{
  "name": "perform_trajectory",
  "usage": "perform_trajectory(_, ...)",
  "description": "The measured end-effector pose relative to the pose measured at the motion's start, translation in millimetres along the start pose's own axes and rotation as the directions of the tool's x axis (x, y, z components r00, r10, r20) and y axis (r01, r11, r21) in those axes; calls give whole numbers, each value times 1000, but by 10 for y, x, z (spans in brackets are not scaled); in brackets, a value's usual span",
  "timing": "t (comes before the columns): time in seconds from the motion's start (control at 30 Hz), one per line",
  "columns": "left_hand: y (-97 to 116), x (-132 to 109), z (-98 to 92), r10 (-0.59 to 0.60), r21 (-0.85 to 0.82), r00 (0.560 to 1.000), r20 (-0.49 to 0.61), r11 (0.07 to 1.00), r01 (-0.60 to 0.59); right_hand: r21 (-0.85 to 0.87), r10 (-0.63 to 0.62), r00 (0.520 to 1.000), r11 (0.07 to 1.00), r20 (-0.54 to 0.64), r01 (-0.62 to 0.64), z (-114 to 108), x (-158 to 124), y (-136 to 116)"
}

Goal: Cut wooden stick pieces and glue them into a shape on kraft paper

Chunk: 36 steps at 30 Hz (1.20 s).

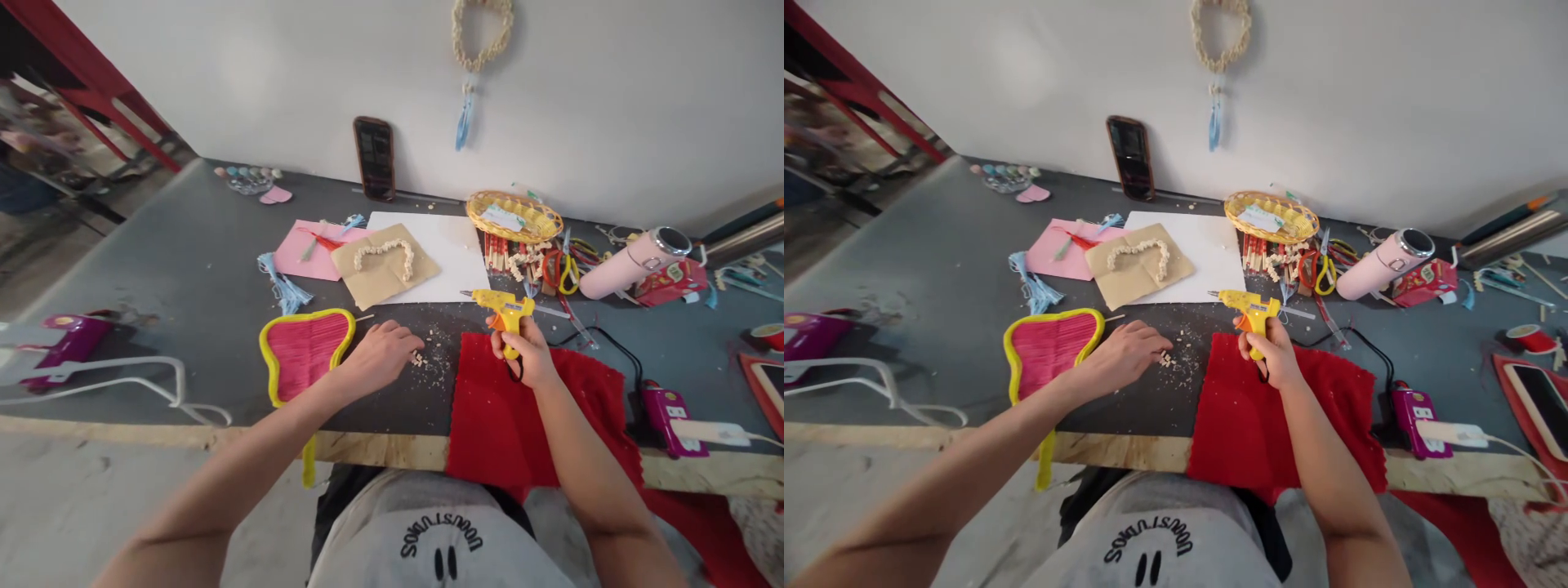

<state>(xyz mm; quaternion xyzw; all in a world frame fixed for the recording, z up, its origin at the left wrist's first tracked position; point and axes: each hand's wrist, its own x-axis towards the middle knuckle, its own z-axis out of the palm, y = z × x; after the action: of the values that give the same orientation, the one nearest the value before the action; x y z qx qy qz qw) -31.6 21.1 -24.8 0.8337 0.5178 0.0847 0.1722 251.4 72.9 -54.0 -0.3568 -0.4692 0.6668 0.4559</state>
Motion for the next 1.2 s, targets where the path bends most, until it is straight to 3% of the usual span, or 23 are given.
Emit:
perform_trajectory(0.17, 46, 71, 5, -22, 162, 998, 62, 987, 11, -74, 4, 1000, 997, 15, -2, 53, -22, -26)
perform_trajectory(0.3, 69, 77, -9, -14, 162, 997, 76, 987, 1, -70, -47, 999, 996, 5, 48, 151, -46, -93)
perform_trajectory(0.43, 47, 91, -62, 34, 32, 999, 41, 999, -35, -99, -83, 996, 992, -41, 78, 319, -49, -237)
perform_trajectory(0.53, -7, 165, -105, 6, -217, 998, -62, 976, -20, -97, -93, 994, 991, -59, 87, 435, -19, -279)
perform_trajectory(0.6, -58, 241, -102, -103, -478, 988, -118, 878, 34, -37, -83, 995, 996, -51, 81, 470, 4, -226)
perform_trajectory(0.63, -86, 279, -88, -167, -623, 977, -130, 780, 50, 4, -74, 997, 997, -34, 74, 472, 12, -179)
perform_trajectory(0.7, -143, 345, -47, -260, -866, 957, -127, 500, 21, 61, -54, 998, 997, 33, 51, 453, 16, -72)
perform_trajectory(0.77, -196, 380, -10, -318, -976, 942, -108, 216, -38, 37, -8, 992, 999, 126, 3, 422, 6, 20)
perform_trajectory(0.87, -251, 376, 6, -356, -998, 933, -53, -17, -63, -5, 2, 986, 1000, 165, -1, 396, -21, 90)
perform_trajectory(1.0, -256, 343, -7, -351, -994, 936, -4, -104, -43, -97, -28, 990, 994, 136, 41, 415, -60, 101)
perform_trajectory(1.2, -240, 342, 17, -346, -997, 938, 14, -70, -11, -259, 20, 980, 965, 200, 33, 448, -116, 87)
